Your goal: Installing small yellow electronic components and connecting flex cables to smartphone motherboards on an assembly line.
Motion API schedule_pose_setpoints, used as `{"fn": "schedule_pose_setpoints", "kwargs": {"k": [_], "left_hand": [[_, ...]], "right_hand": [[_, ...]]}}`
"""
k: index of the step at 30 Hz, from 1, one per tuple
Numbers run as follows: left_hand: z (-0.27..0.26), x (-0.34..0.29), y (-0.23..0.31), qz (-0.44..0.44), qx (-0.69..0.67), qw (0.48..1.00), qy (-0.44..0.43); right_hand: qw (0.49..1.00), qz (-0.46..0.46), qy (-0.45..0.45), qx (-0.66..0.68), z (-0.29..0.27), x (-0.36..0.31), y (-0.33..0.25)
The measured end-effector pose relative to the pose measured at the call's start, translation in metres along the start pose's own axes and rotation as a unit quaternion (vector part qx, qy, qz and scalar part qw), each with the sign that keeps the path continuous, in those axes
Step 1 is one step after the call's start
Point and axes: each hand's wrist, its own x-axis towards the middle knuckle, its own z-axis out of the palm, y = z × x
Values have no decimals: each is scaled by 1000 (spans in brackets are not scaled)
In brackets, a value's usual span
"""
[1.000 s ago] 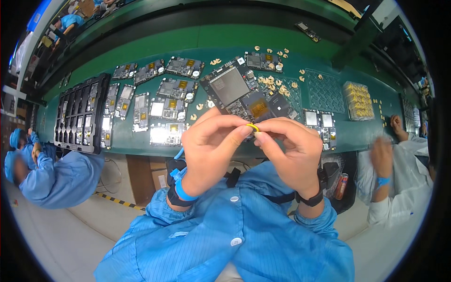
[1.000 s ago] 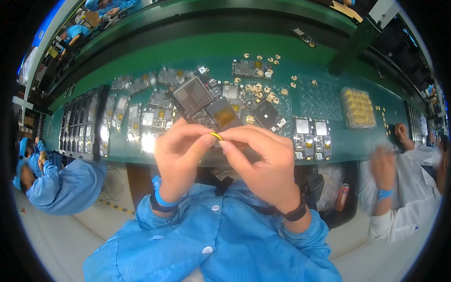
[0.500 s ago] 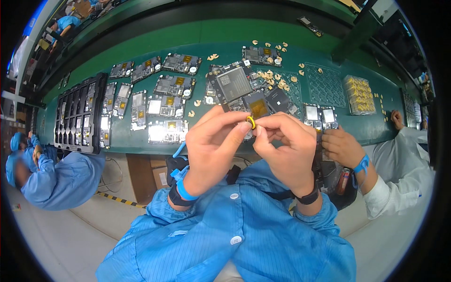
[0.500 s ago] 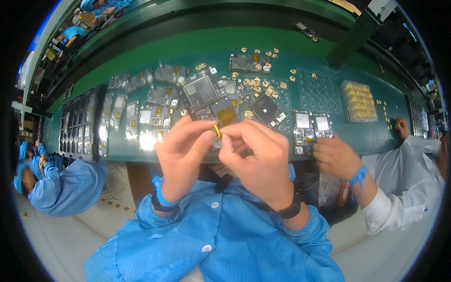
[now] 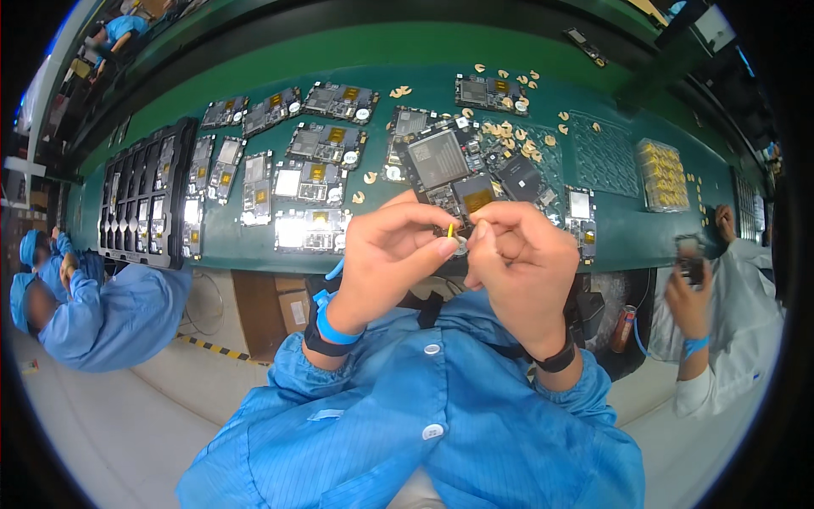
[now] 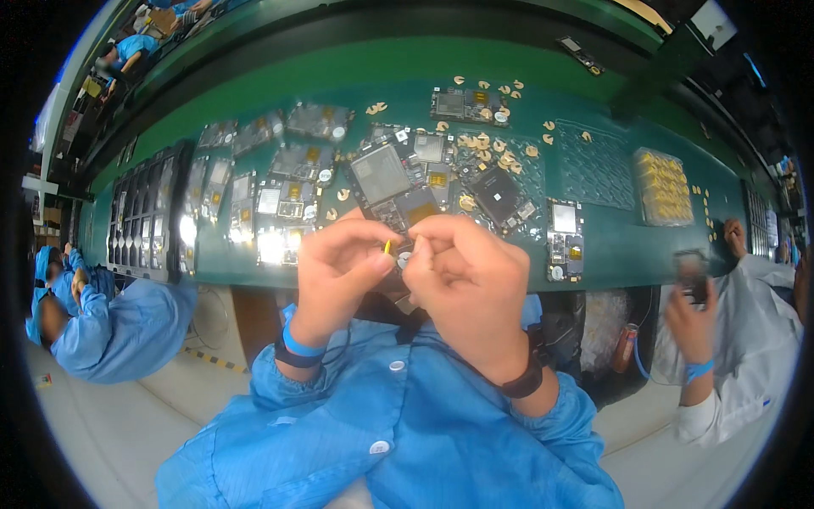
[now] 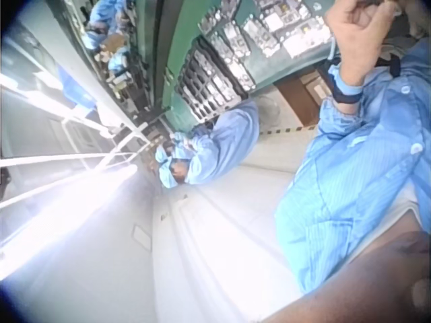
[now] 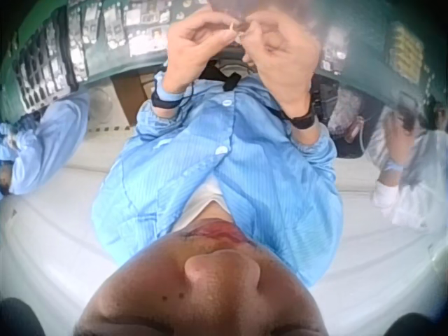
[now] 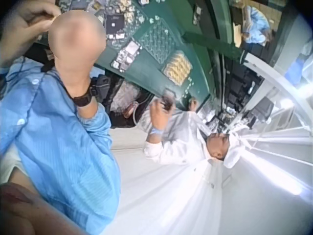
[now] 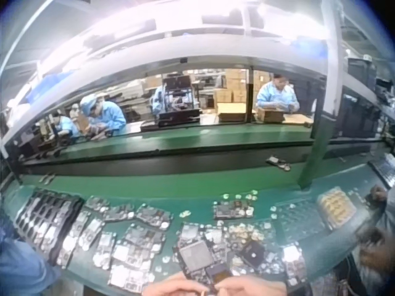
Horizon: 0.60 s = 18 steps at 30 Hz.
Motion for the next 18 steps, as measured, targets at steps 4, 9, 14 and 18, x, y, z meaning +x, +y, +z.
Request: {"fn": "schedule_pose_setpoints", "kwargs": {"k": [4, 9, 14, 18], "left_hand": [[-12, -3, 5, 14, 2, 1000, 3], [-28, -9, 4, 24, -15, 999, 40], [-31, -11, 9, 20, -8, 999, 40], [-32, -13, 10, 19, 0, 999, 40]], "right_hand": [[1000, 0, 4, -10, 4, 2, 4], [988, -110, -98, -49, 14, 7, -1], [983, -130, -115, -64, 17, 16, 9], [987, -73, -121, -73, 20, 16, 6]]}}
